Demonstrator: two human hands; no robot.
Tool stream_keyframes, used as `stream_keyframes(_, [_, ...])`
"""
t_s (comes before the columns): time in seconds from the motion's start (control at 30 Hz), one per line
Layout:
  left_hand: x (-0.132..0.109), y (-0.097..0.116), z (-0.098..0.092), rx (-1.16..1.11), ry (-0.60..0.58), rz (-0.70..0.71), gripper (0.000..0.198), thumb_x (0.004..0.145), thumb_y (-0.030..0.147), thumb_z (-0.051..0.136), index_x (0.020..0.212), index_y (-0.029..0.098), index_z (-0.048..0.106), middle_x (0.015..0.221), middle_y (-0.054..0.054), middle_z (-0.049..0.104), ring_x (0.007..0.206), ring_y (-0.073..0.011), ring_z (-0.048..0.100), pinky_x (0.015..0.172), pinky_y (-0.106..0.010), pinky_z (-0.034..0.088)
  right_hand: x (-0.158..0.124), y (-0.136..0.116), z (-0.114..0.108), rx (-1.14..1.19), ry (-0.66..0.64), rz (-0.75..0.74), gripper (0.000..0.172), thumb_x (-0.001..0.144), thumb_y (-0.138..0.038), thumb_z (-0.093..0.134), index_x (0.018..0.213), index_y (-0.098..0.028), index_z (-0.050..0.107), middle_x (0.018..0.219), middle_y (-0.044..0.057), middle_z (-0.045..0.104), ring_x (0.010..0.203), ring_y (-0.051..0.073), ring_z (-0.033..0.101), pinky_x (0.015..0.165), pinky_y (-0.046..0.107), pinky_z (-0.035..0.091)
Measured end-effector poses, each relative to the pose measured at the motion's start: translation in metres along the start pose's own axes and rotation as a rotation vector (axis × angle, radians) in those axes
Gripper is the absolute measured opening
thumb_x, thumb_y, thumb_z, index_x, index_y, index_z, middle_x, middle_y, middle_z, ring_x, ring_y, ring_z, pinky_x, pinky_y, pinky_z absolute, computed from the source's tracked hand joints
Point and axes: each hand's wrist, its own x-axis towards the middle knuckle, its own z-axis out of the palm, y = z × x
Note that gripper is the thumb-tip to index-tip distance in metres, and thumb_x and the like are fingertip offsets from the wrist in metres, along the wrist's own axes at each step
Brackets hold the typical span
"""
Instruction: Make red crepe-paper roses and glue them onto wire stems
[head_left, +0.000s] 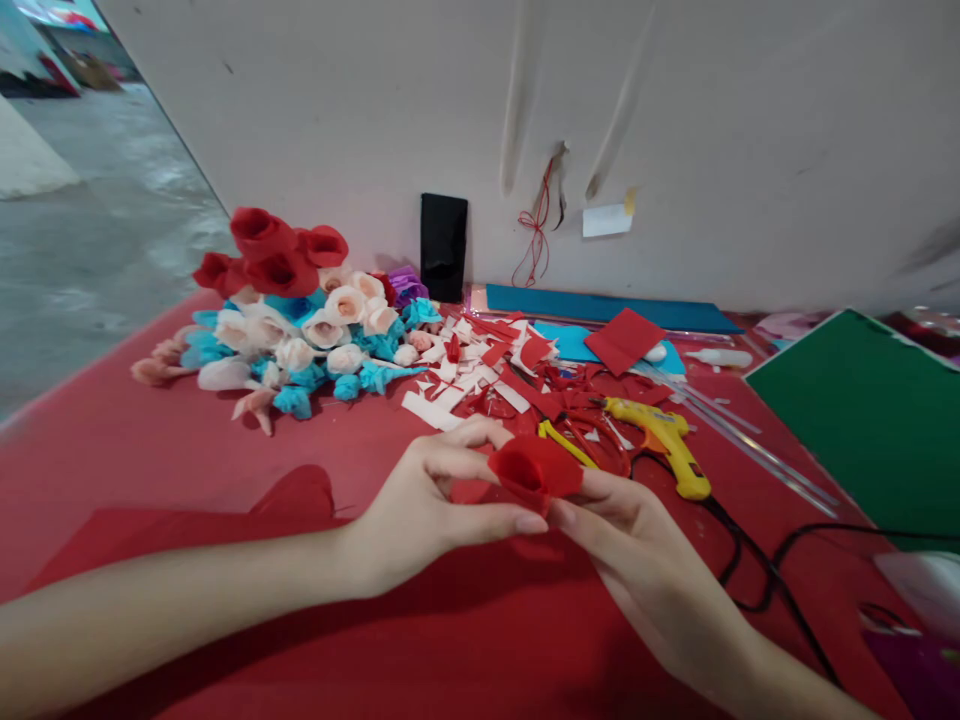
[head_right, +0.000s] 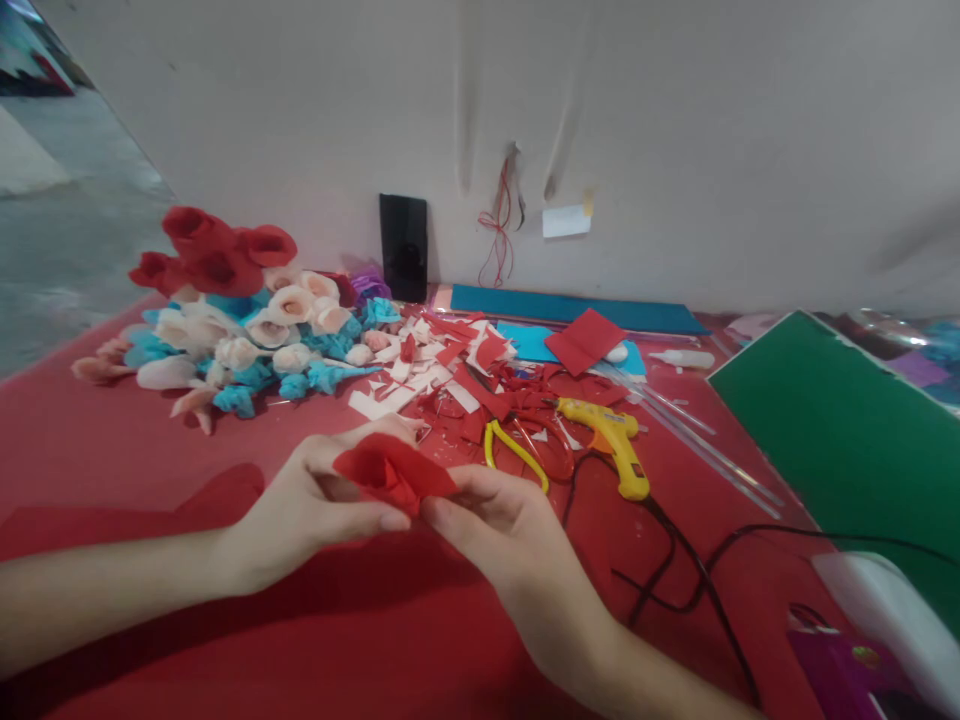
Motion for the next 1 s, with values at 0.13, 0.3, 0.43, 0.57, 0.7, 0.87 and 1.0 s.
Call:
stream_keyframes(0.13, [0.001,-0.001,0.001,-0.047,0.025,-0.016,0.009,0.066,0.017,0.073,0.072,0.024,0.071,0.080,0.003,0.062,0.073,-0.0083,0.054,0.066,-0.016,0.043,0.000,-0.003,0.004,-0.172,0.069,-0.069,0.018,0.081,-0.020,0.057,0.093,-0.027,0.068,0.086,-0.003,0.067,0.081,0.008,0.059,0.075,0.017,0.045])
stream_keyframes(0.3, [0.001,-0.004,0.002,-0.170,0.014,-0.050,0.012,0.070,0.017,0.071,0.078,0.024,0.069,0.084,0.005,0.064,0.076,-0.0067,0.056,0.068,-0.013,0.044,0.000,-0.002,0.011,-0.464,0.187,-0.248,0.021,0.075,-0.011,0.055,0.088,-0.023,0.067,0.081,-0.002,0.067,0.076,0.012,0.062,0.071,0.020,0.050])
stream_keyframes(0.43, [0.001,-0.002,0.003,-0.238,-0.018,-0.102,0.008,0.069,0.017,0.071,0.074,0.021,0.066,0.076,0.006,0.065,0.073,-0.0055,0.057,0.069,-0.011,0.045,0.002,0.004,0.012,-0.637,0.267,-0.480,0.018,0.072,-0.011,0.058,0.083,-0.023,0.065,0.074,-0.003,0.066,0.065,0.011,0.061,0.064,0.020,0.051])
stream_keyframes(0.57, [0.001,-0.002,0.004,-0.234,-0.017,-0.094,0.008,0.067,0.018,0.072,0.070,0.019,0.065,0.073,0.005,0.065,0.072,-0.0065,0.058,0.070,-0.013,0.046,0.003,0.003,0.013,-0.794,0.324,-0.642,0.016,0.069,-0.006,0.057,0.074,-0.021,0.062,0.064,-0.003,0.064,0.059,0.010,0.059,0.058,0.018,0.049])
stream_keyframes(0.7, [0.001,-0.003,0.004,-0.204,-0.075,-0.075,0.003,0.072,0.017,0.067,0.070,0.016,0.065,0.067,0.001,0.066,0.071,-0.0107,0.061,0.072,-0.019,0.047,0.001,-0.001,0.013,-0.898,0.319,-0.679,0.014,0.070,-0.006,0.057,0.065,-0.018,0.058,0.059,-0.003,0.060,0.055,0.010,0.056,0.055,0.019,0.045])
stream_keyframes(0.87, [0.000,-0.003,0.004,-0.220,-0.080,-0.075,0.002,0.073,0.016,0.066,0.071,0.016,0.067,0.069,-0.001,0.066,0.072,-0.0119,0.061,0.070,-0.020,0.049,-0.004,-0.002,0.013,-0.932,0.252,-0.574,0.015,0.076,-0.010,0.055,0.062,-0.017,0.054,0.056,-0.001,0.057,0.055,0.011,0.052,0.056,0.022,0.043])
stream_keyframes(1.0, [-0.001,0.000,0.004,-0.197,-0.078,-0.125,0.008,0.071,0.022,0.069,0.068,0.015,0.066,0.066,-0.002,0.066,0.067,-0.0137,0.062,0.067,-0.023,0.050,-0.005,-0.002,0.012,-0.944,0.254,-0.597,0.012,0.076,-0.011,0.055,0.066,-0.018,0.054,0.057,-0.001,0.058,0.058,0.012,0.052,0.059,0.024,0.043])
